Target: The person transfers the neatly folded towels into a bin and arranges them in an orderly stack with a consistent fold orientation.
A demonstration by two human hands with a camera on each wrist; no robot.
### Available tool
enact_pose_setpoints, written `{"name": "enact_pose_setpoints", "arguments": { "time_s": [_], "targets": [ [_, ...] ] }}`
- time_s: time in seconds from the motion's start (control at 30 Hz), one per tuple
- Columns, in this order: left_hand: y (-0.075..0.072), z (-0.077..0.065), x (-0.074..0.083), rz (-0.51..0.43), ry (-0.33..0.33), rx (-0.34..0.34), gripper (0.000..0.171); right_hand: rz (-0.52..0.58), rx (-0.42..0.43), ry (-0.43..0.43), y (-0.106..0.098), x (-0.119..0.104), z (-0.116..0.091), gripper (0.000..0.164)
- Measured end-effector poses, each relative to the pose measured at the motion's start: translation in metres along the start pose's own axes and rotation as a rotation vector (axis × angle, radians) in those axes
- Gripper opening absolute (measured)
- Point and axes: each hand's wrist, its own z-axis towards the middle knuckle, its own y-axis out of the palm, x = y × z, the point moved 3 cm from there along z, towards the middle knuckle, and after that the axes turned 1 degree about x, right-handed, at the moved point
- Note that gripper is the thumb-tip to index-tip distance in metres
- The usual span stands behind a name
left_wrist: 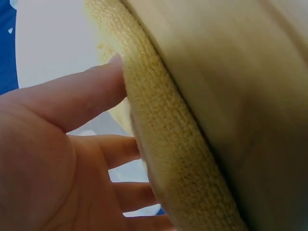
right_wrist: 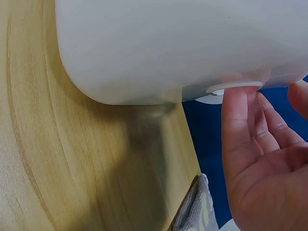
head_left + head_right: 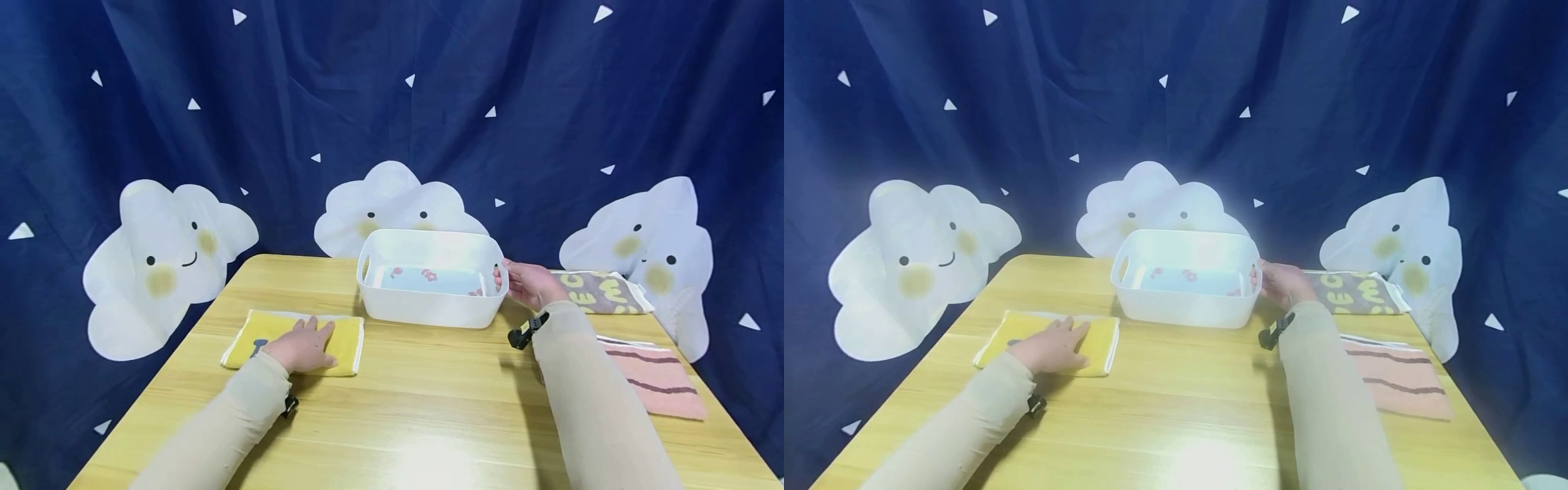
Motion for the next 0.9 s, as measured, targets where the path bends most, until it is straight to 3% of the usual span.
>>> {"name": "enact_pose_setpoints", "arguments": {
  "time_s": [0.5, 0.9],
  "targets": [
    [0.012, 0.007, 0.067, 0.113, 0.002, 0.023, 0.081, -0.012, -0.012, 0.030, -0.003, 0.002, -0.002, 0.049],
    [0.018, 0.013, 0.099, 0.171, -0.004, 0.015, 0.083, -0.023, 0.009, 0.030, 0.000, 0.002, -0.001, 0.049]
  ]
}}
